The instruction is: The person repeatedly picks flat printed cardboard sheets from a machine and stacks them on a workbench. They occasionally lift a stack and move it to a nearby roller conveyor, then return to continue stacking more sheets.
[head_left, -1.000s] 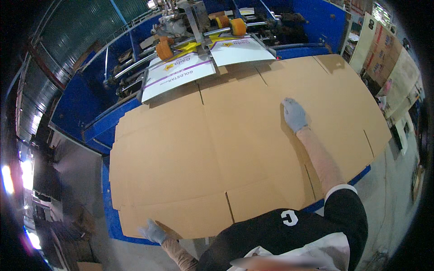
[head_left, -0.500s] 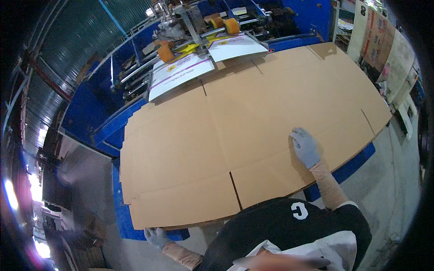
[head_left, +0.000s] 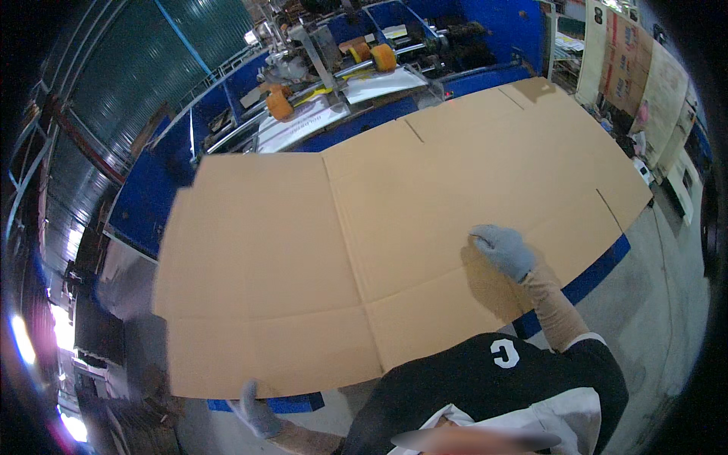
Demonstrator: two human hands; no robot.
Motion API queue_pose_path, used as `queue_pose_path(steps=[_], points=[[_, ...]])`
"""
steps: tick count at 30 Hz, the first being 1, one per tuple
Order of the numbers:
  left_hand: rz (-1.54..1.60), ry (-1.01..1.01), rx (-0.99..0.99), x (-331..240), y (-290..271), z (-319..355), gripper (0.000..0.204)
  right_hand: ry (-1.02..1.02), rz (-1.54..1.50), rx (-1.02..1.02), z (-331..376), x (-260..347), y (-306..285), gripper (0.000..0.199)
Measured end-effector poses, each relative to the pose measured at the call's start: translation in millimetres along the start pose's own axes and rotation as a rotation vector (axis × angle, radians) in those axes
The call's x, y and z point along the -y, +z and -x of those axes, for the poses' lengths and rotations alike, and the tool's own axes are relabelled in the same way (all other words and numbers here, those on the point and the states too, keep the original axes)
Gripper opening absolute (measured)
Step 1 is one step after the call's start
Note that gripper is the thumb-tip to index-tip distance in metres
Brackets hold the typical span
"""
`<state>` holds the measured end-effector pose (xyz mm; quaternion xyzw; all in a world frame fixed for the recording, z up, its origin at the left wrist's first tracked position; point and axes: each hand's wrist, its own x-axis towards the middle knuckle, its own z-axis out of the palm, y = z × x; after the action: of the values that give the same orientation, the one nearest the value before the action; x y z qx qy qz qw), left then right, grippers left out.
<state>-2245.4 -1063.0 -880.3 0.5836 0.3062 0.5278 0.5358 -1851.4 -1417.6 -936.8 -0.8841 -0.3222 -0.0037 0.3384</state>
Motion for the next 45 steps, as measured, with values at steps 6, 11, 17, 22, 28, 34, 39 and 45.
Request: queue_pose_path(steps=[6,11,17,22,28,34,39,45], points=[[-0.589,0.226,0.251,-63.2,78.8,-8.4,0.05,0.272,-1.146,0.28,-51.3,56.7,-21.9,0.052],[-0.821,0.732,1.08,-24.5,186.2,27.6,0.055,0.221,-1.474,0.203,-144.2,80.2,-43.0,0.055],[-0.73,0.738,0.975,1.8,187.9,53.9,0.038,0.122,-1.443,0.275,-171.1,66.2,-7.8,0.051],[-0.712,0.765,0.922,2.8,181.4,39.7,0.046,0.188,-1.582,0.066,-136.1,53.0,18.5,0.049],[-0.607,0.611,0.205,25.7,141.8,-3.4,0.029,0.552,0.198,-0.414,8.3,-102.9,-58.6,0.035],[-0.492,0.654,-0.364,22.9,123.3,-98.2,0.028,1.466,0.57,-0.824,192.3,-279.1,-166.0,0.032],[-0.561,0.782,-0.329,18.8,89.3,-123.5,0.028,1.223,0.299,-0.893,190.1,-268.7,-163.7,0.029],[-0.588,1.037,-0.093,52.5,53.1,-98.4,0.025,0.184,0.115,-1.152,101.1,-59.4,-127.1,0.027]])
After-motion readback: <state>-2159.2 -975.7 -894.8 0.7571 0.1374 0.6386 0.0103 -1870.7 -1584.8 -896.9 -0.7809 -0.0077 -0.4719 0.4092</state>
